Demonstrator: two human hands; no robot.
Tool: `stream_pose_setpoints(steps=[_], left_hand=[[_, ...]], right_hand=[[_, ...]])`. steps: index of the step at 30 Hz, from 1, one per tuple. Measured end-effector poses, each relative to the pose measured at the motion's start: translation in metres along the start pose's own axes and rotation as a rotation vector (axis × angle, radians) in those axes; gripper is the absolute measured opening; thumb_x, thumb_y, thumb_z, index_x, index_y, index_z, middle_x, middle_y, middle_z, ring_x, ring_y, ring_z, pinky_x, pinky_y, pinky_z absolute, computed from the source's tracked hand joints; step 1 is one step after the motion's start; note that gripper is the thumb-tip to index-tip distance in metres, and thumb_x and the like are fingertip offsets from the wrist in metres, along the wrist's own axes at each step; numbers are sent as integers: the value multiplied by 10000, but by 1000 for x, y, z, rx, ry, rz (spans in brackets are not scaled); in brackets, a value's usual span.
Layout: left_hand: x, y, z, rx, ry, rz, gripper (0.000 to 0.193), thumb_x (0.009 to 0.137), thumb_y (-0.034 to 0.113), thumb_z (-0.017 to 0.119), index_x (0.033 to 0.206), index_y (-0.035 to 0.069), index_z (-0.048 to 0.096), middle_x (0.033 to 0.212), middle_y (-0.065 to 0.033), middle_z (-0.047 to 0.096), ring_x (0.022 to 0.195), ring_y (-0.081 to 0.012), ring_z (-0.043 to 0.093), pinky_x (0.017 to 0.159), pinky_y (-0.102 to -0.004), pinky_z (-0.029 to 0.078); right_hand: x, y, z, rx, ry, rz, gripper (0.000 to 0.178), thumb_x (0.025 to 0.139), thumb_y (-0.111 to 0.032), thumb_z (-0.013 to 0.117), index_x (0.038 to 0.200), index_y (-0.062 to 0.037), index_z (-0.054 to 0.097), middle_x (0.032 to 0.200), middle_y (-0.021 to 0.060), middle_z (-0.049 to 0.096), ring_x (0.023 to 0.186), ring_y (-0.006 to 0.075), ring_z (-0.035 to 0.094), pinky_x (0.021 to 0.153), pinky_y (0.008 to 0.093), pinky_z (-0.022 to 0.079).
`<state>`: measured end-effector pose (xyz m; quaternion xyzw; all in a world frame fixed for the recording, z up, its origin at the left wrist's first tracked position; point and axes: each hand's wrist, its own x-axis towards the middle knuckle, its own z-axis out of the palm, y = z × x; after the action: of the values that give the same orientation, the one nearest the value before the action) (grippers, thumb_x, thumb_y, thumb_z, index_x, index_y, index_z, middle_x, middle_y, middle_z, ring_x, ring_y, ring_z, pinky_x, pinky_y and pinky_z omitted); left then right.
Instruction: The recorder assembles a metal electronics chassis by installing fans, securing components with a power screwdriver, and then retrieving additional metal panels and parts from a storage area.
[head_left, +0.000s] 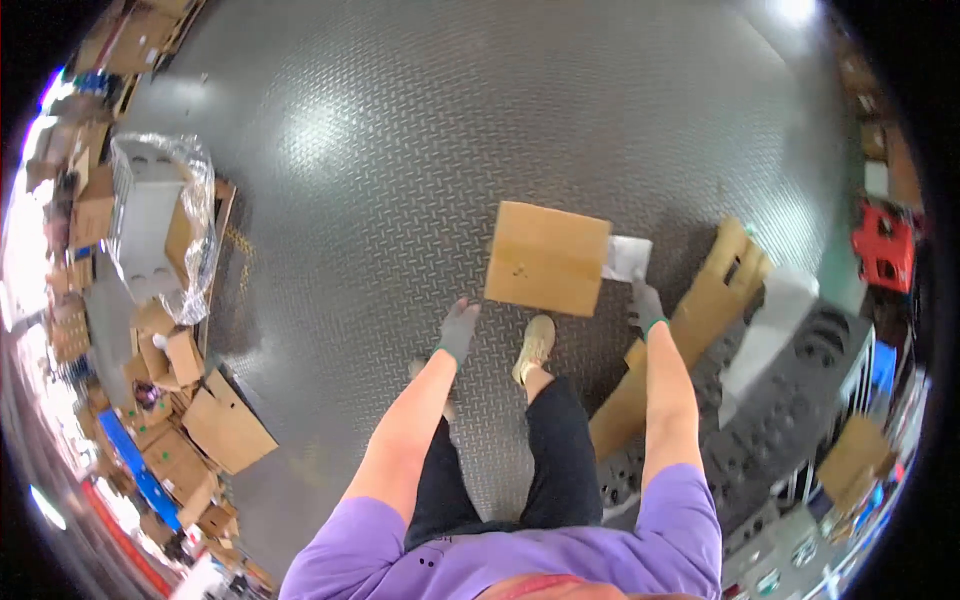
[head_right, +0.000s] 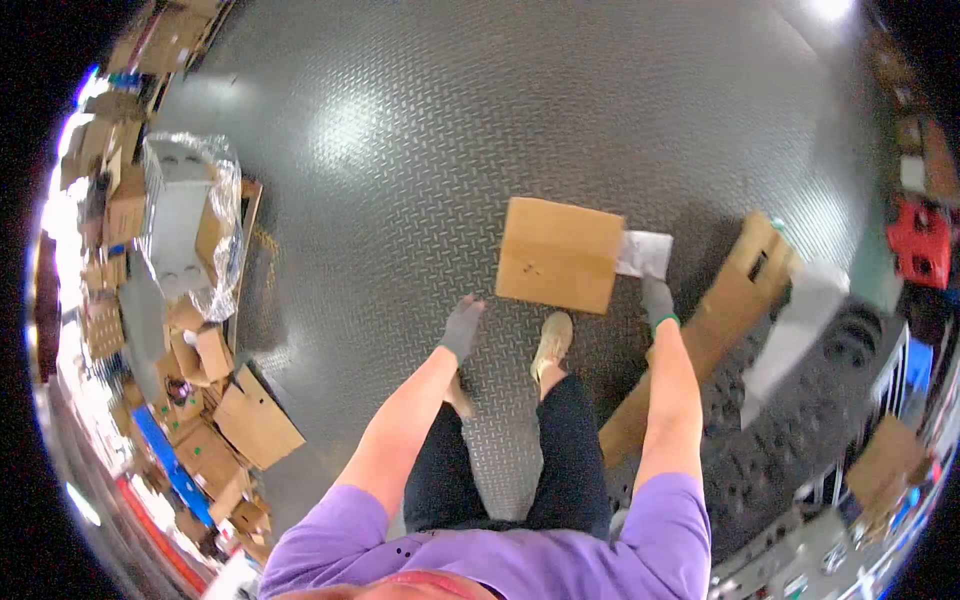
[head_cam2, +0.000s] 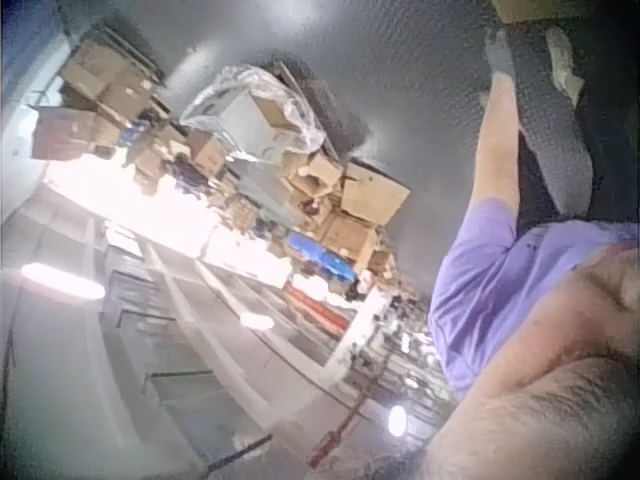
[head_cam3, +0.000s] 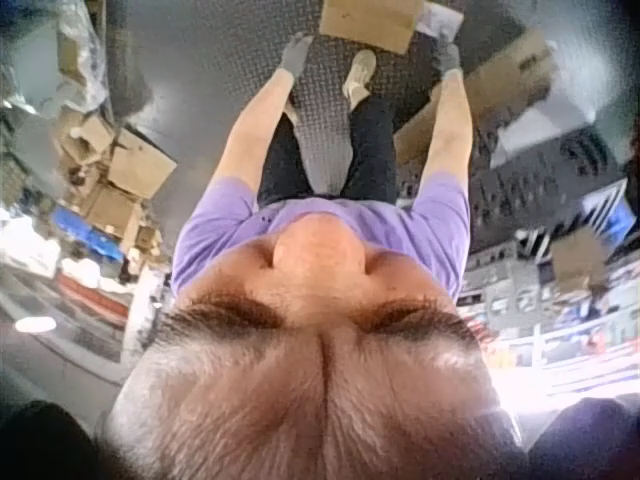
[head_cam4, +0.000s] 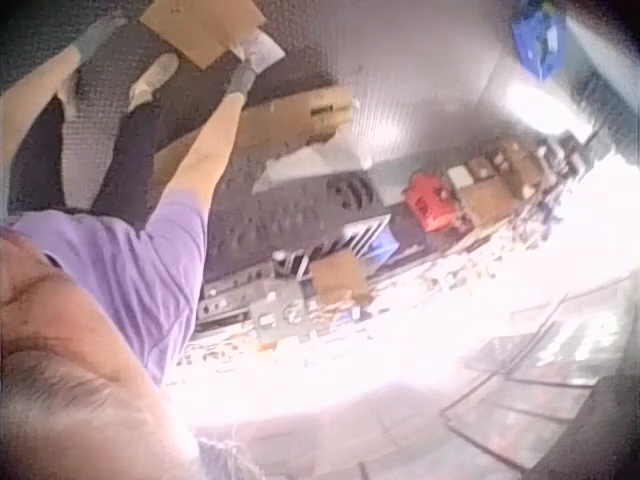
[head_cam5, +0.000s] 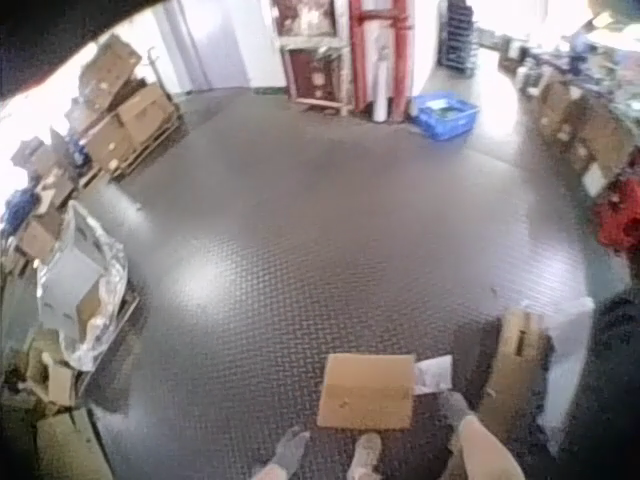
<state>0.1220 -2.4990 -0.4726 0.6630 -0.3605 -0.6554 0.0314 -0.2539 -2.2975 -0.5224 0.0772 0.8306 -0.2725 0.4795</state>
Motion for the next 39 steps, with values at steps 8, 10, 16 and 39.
stream_pose_setpoints(steps=[8,10,16,39], left_hand=[[163,50,37,361,-253,139,635,917,523,219,1270,40,432,1267,-165,491,1196,-317,445,1001,-379,342],[188,35,9,225,-124,341,593,923,514,275,1163,31,522,1173,-162,556,1111,-290,511,928,-388,389],[127,27,-33,-270,-100,2,687,893,589,273,1149,21,561,1183,-169,563,1150,-322,490,966,-381,360],[-154,-70,-600,-1539,-183,-73,515,839,411,459,1189,34,483,1273,-147,455,1186,-308,394,989,-559,263]], right_hand=[[90,-69,83,422,8,90,512,802,-558,521,978,-86,611,889,41,601,697,167,550,565,327,473],[90,-84,135,460,-303,35,534,820,-523,518,1087,-65,575,1037,59,578,916,202,546,740,390,481],[14,-89,129,539,-368,-83,395,787,-196,540,1152,-48,530,1085,73,566,1024,223,522,867,371,445],[-444,-271,569,-860,-1044,-868,257,794,-93,543,1046,-47,538,1064,26,511,885,141,515,791,275,439]])
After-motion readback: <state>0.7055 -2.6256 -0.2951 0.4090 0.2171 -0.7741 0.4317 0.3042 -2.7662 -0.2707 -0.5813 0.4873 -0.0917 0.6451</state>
